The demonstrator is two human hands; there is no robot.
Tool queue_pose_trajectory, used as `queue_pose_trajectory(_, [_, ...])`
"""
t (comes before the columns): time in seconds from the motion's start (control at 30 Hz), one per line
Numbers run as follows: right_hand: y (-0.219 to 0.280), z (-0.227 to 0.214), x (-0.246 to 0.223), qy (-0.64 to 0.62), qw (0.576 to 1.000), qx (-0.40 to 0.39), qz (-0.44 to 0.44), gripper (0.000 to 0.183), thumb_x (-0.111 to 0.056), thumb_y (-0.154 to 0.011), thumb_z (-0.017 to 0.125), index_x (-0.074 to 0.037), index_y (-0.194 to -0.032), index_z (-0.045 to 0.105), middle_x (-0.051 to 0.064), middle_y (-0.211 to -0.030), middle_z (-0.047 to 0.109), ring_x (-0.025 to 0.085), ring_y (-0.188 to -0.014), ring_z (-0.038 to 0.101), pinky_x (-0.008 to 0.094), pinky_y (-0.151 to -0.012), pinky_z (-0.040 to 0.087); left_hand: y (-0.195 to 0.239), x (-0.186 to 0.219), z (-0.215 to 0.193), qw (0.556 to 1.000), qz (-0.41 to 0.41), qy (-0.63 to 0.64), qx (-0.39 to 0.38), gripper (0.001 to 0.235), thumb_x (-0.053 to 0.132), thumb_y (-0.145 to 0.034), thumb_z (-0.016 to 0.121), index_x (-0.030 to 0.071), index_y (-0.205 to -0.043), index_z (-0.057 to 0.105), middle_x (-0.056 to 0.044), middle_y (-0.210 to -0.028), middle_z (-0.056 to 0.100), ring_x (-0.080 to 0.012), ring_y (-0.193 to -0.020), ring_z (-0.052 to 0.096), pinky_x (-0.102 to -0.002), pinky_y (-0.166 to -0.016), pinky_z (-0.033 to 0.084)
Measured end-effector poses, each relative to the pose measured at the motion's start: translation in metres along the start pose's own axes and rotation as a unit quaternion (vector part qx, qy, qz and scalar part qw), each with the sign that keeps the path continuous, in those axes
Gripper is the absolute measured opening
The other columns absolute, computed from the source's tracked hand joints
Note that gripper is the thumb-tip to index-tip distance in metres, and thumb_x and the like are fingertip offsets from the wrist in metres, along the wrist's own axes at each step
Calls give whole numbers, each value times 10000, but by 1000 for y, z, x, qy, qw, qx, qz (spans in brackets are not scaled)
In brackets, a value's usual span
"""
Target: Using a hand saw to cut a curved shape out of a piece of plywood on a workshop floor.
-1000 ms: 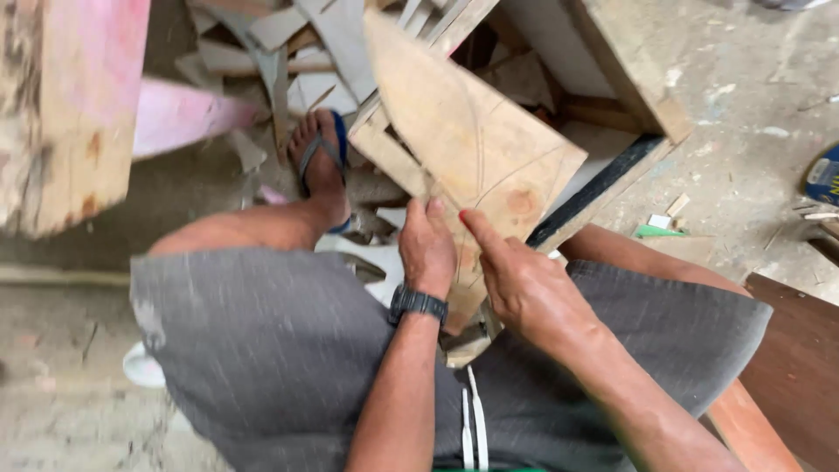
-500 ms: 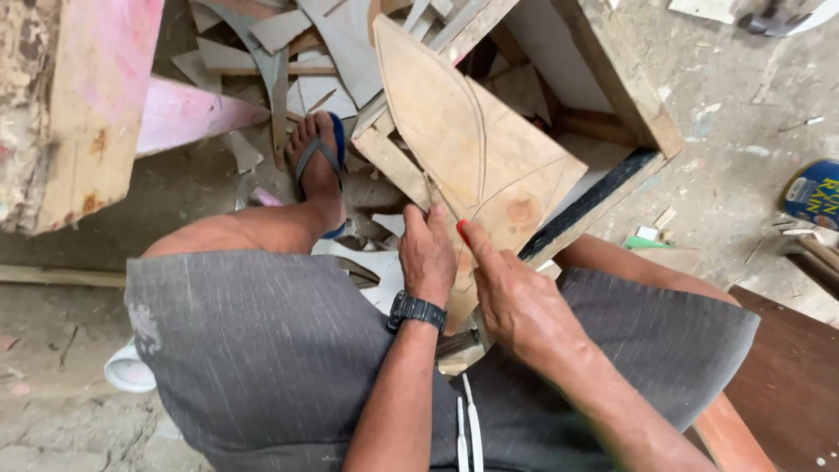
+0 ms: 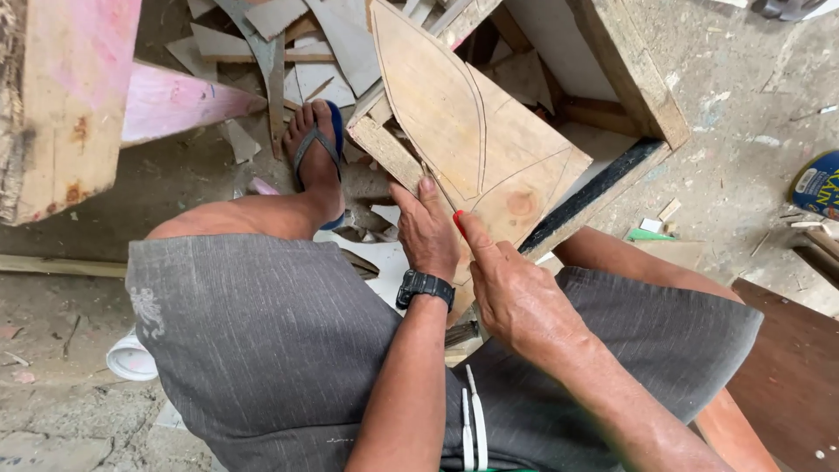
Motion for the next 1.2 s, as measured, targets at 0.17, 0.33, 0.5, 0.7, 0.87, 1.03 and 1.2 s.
queue_pose_trajectory(0.17, [0, -12, -9, 52, 999, -9, 4, 640, -244, -1027, 383, -266, -1647, 226, 184, -1043, 694, 452, -962, 734, 620, -862, 584, 0, -1, 2, 1000, -22, -6, 11, 626, 576, -1042, 273, 107, -1450, 353, -275, -1150, 701, -486, -1103, 668, -583, -961, 515])
queue_pose_trajectory(0.33, [-6, 8, 22, -1, 999, 26, -25, 657, -227, -1010, 438, -238, -1639, 247, 269, -1098, 666, 532, -1007, 673, 672, -849, 560, 3, 7, 3, 999, -20, -24, 6, 670, 553, -1054, 255, 35, -1469, 348, -313, -1187, 678, -510, -1107, 663, -601, -946, 516])
queue_pose_trajectory(0.5, [-5, -13, 0, 12, 1000, 3, -11, 647, -280, -1001, 455, -231, -1623, 287, 220, -1098, 689, 487, -1030, 688, 661, -894, 531, 4, 13, -4, 1000, 11, -13, 20, 630, 510, -1058, 294, 23, -1448, 386, -314, -1239, 640, -532, -1135, 629, -619, -960, 497])
queue_pose_trajectory(0.7, [-4, -10, -13, -30, 999, -18, 24, 656, -207, -1022, 408, -217, -1655, 235, 241, -1161, 693, 469, -1079, 700, 640, -937, 549, -17, 13, -3, 985, 47, -8, 163, 642, 496, -1071, 319, 126, -1594, 286, -270, -1349, 540, -505, -1191, 606, -606, -951, 522])
queue_pose_trajectory(0.87, [-7, -13, -6, -17, 999, -29, 20, 662, -231, -1015, 417, -225, -1649, 226, 250, -1215, 673, 500, -1109, 671, 670, -938, 526, -30, -2, 14, 978, 39, -47, 201, 650, 516, -1071, 357, 141, -1598, 298, -215, -1339, 526, -472, -1151, 633, -577, -899, 558])
queue_pose_trajectory(1.03, [-4, -18, -2, -25, 996, -23, -85, 660, -168, -992, 395, -104, -1625, 222, 210, -1063, 690, 413, -898, 662, 487, -762, 480, -25, 11, 8, 966, 68, -34, 249, 619, 420, -1052, 442, 71, -1549, 322, -228, -1209, 571, -447, -1005, 672, -554, -623, 553])
queue_pose_trajectory(1.2, [-8, -7, 26, -6, 990, 30, -137, 638, -176, -1016, 449, -162, -1624, 256, 182, -1224, 664, 399, -971, 674, 472, -780, 517, -21, 21, 3, 978, 39, 6, 206, 654, 463, -1037, 380, 99, -1571, 278, -231, -1284, 545, -450, -966, 690, -562, -631, 564])
Point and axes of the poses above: each hand's wrist, its own y-axis away from the middle knuckle, its own z-axis out of the palm, x = y × z, the point moved 3 cm from there along -y, towards the middle knuckle
